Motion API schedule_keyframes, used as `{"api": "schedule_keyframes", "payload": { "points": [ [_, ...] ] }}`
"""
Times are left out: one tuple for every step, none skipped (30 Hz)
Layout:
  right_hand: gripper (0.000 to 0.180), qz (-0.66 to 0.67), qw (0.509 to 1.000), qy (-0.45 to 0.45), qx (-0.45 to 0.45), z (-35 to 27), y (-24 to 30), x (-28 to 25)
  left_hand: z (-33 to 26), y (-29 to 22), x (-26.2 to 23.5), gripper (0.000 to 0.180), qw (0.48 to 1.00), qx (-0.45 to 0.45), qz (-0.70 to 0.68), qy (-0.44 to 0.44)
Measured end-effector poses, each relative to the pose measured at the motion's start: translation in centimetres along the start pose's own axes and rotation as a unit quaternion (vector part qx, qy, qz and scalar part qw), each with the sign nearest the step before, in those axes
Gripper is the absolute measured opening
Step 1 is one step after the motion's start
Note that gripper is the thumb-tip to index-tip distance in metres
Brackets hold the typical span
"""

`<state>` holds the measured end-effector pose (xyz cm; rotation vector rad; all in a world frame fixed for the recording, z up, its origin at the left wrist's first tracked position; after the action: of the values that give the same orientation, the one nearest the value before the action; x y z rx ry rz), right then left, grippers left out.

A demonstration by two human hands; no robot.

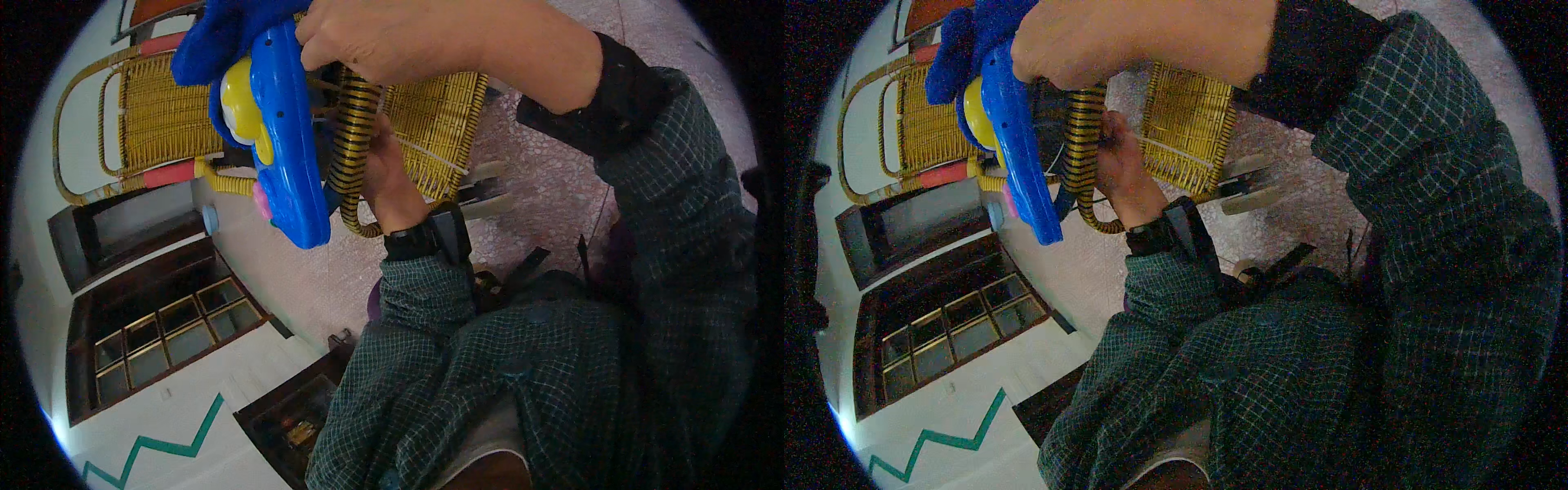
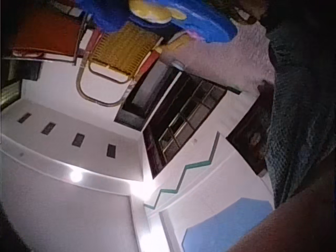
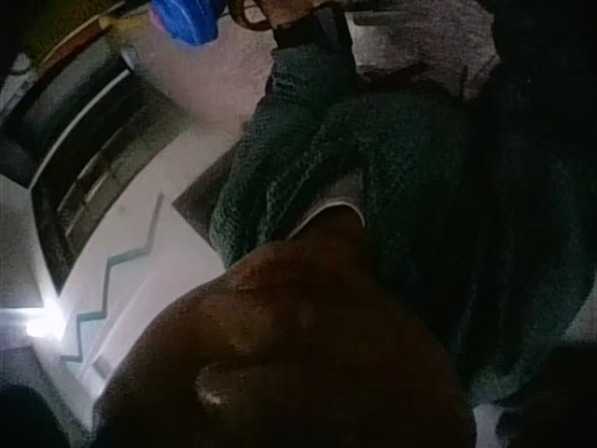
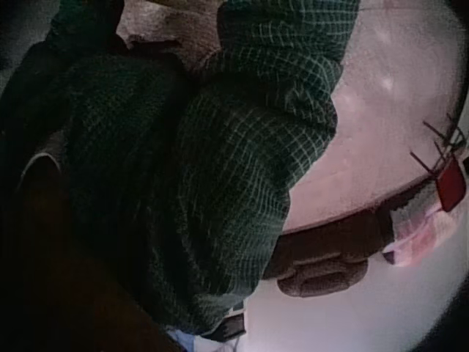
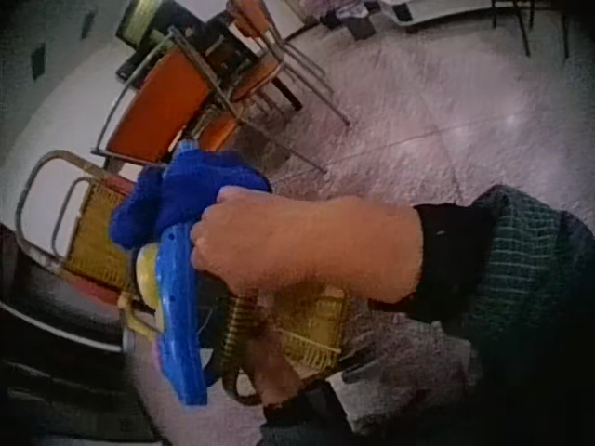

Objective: The person holds a blue plastic toy with a yellow duck and pink star. They insert a white zip tie through a hole in the toy and tighten it, then repeat the process with a green zip tie on another part of the toy.

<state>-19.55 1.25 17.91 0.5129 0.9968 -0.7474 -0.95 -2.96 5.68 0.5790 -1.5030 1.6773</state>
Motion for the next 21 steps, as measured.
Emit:
{"api": "schedule_keyframes", "payload": {
  "points": [
    [0.013, 0.01, 1.0, 0.017, 0.009, 0.2, 0.0, 0.2, 0.1, 0.0, -0.1, 0.017, 1.0, 0.005, 0.007, 0.007],
    [0.013, 0.023, 0.999, 0.03, 0.011, 0.2, -0.1, 0.3, 0.2, 0.0, -0.1, 0.017, 1.0, 0.004, 0.025, 0.013],
    [0.013, 0.035, 0.998, 0.044, 0.014, 0.3, -0.1, 0.4, 0.2, -0.1, -0.2, 0.017, 1.0, 0.003, 0.012, 0.015],
    [0.013, 0.047, 0.997, 0.058, 0.016, 0.2, -0.1, 0.4, 0.3, -0.1, -0.3, 0.018, 1.0, -0.001, 0.012, 0.016],
    [0.013, 0.066, 0.995, 0.077, 0.021, 0.1, -0.1, 0.4, 0.3, -0.1, -0.4, 0.018, 1.0, -0.004, 0.011, 0.015],
    [0.013, 0.084, 0.992, 0.096, 0.024, -0.1, -0.2, 0.3, 0.3, -0.1, -0.4, 0.019, 0.999, 0.005, 0.037, 0.021],
    [0.014, 0.101, 0.988, 0.115, 0.027, -0.2, -0.2, 0.3, 0.3, -0.1, -0.5, 0.02, 0.997, 0.014, 0.064, 0.027],
    [0.014, 0.113, 0.988, 0.1, 0.017, -0.4, -0.2, 0.3, 0.2, -0.2, -0.5, 0.021, 0.995, 0.021, 0.097, 0.032],
    [0.014, 0.126, 0.988, 0.084, 0.007, -0.7, -0.2, 0.3, 0.2, -0.2, -0.6, 0.023, 0.995, 0.02, 0.091, 0.034],
    [0.014, 0.137, 0.988, 0.07, -0.003, -0.9, -0.2, 0.4, 0.2, -0.2, -0.6, 0.024, 0.995, 0.019, 0.089, 0.037],
    [0.014, 0.131, 0.99, 0.056, 0.002, -0.7, -0.1, 0.6, 0.2, -0.2, -0.5, 0.026, 0.995, 0.018, 0.086, 0.041],
    [0.013, 0.126, 0.991, 0.043, 0.008, -0.4, 0.1, 0.9, 0.1, -0.3, -0.5, 0.027, 0.994, 0.011, 0.087, 0.065],
    [0.013, 0.119, 0.992, 0.03, 0.014, -0.3, 0.2, 1.0, -0.1, -0.3, -0.3, 0.028, 0.992, 0.004, 0.086, 0.091],
    [0.013, 0.118, 0.993, 0.024, 0.013, -0.2, 0.1, 1.2, -0.1, -0.3, -0.2, 0.029, 0.99, -0.002, 0.082, 0.115],
    [0.013, 0.12, 0.992, 0.019, 0.014, -0.4, 0.2, 1.4, -0.1, -0.1, 0.0, 0.031, 0.984, 0.015, 0.112, 0.134],
    [0.013, 0.121, 0.992, 0.013, 0.015, -0.5, 0.1, 1.5, 0.0, 0.1, 0.2, 0.032, 0.978, 0.035, 0.138, 0.152],
    [0.013, 0.122, 0.992, 0.017, 0.017, -0.5, 0.0, 1.6, 0.0, 0.2, 0.3, 0.033, 0.971, 0.046, 0.167, 0.167],
    [0.013, 0.124, 0.992, 0.02, 0.019, -0.6, 0.0, 1.7, 0.1, 0.3, 0.4, 0.033, 0.976, 0.045, 0.147, 0.154],
    [0.013, 0.126, 0.992, 0.024, 0.021, -0.6, -0.1, 1.8, 0.1, 0.3, 0.5, 0.034, 0.981, 0.036, 0.133, 0.138],
    [0.013, 0.103, 0.995, 0.014, 0.009, -0.7, 0.0, 1.8, 0.2, 0.3, 0.6, 0.034, 0.983, 0.031, 0.118, 0.141],
    [0.014, 0.08, 0.997, 0.004, -0.001, -0.7, 0.0, 1.9, 0.4, 0.4, 0.6, 0.034, 0.987, 0.039, 0.121, 0.101]
  ]
}}
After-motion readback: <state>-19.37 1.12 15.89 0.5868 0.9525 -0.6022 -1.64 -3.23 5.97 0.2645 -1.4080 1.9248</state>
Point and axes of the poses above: each hand's wrist, its own z-axis towards the middle knuckle, its own x-axis out of the palm, y = z × x, the point moved 1 cm from there along z, towards the middle knuckle, and after that the axes turned 12 degrees about y, right-handed, at the moved point
